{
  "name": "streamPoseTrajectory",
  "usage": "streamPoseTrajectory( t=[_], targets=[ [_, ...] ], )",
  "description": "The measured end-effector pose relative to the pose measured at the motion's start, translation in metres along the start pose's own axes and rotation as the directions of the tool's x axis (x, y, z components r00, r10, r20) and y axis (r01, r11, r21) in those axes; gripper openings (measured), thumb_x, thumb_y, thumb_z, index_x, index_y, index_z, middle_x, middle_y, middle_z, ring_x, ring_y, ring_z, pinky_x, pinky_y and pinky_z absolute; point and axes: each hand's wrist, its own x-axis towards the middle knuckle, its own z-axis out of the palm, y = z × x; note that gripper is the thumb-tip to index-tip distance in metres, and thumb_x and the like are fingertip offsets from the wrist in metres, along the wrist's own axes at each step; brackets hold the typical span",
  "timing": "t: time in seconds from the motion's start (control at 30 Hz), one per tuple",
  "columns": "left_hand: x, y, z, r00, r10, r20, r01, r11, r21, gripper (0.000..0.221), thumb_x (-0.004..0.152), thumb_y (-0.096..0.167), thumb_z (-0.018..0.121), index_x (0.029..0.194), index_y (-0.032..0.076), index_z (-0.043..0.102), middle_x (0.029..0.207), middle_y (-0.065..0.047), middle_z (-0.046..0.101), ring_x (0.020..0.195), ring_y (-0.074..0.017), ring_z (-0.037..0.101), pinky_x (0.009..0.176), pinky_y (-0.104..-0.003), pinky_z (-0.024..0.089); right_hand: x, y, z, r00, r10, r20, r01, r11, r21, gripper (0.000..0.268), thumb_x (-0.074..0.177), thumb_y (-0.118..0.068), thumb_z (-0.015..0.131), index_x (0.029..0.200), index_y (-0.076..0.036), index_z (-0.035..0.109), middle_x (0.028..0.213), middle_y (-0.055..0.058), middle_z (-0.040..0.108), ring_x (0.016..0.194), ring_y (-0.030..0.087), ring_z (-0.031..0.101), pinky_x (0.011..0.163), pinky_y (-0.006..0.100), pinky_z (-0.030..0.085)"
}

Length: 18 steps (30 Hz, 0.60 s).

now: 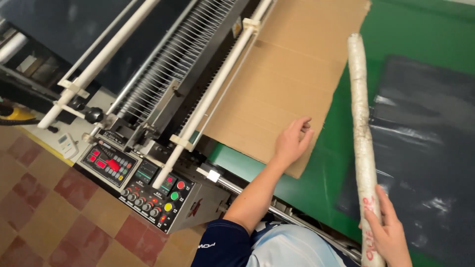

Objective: Manually aligning and smoothing black plastic film on a bag-making machine's conveyor belt using hands and a rolling tube.

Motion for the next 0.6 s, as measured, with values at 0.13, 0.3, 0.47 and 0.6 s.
streamPoseTrajectory(
  t=[0.13,0.3,0.47,0.6],
  targets=[
    [0.004,-0.004,-0.009,0.994,0.074,-0.080,-0.078,0.996,-0.042,0.048,0.098,0.039,0.048,0.135,0.008,0.048,0.122,-0.005,0.060,0.112,-0.0214,0.059,0.094,-0.040,0.048,0.017,0.021,0.027,0.986,-0.137,0.094,0.128,0.987,0.093,0.069,0.094,-0.008,0.051,0.160,-0.020,0.035,0.137,0.008,0.058,0.068,0.030,0.065,0.068,0.039,0.052],
    [0.010,-0.016,-0.020,0.978,0.100,-0.184,-0.104,0.994,-0.012,0.049,0.100,0.037,0.048,0.137,0.005,0.046,0.125,-0.011,0.058,0.116,-0.0296,0.055,0.100,-0.043,0.043,0.049,0.046,0.064,0.905,-0.312,0.289,0.204,0.915,0.347,0.074,0.091,-0.013,0.052,0.160,-0.018,0.030,0.116,0.016,0.066,0.058,0.026,0.064,0.057,0.036,0.053],
    [0.012,-0.017,-0.036,0.959,0.070,-0.276,-0.083,0.996,-0.036,0.045,0.099,0.033,0.050,0.135,0.007,0.051,0.121,-0.012,0.058,0.113,-0.0294,0.056,0.095,-0.043,0.046,0.062,0.035,0.090,0.844,-0.372,0.385,0.151,0.856,0.495,0.074,0.089,-0.018,0.055,0.158,-0.019,0.029,0.111,0.022,0.068,0.053,0.026,0.066,0.049,0.035,0.055],
    [0.014,-0.025,-0.044,0.904,0.033,-0.426,-0.081,0.992,-0.096,0.039,0.095,0.023,0.054,0.130,0.006,0.053,0.115,-0.012,0.057,0.107,-0.0274,0.061,0.085,-0.039,0.053,0.059,0.011,0.103,0.795,-0.299,0.529,0.016,0.880,0.474,0.075,0.089,-0.024,0.055,0.157,-0.029,0.024,0.112,0.023,0.065,0.055,0.025,0.065,0.045,0.036,0.058]
  ],
)
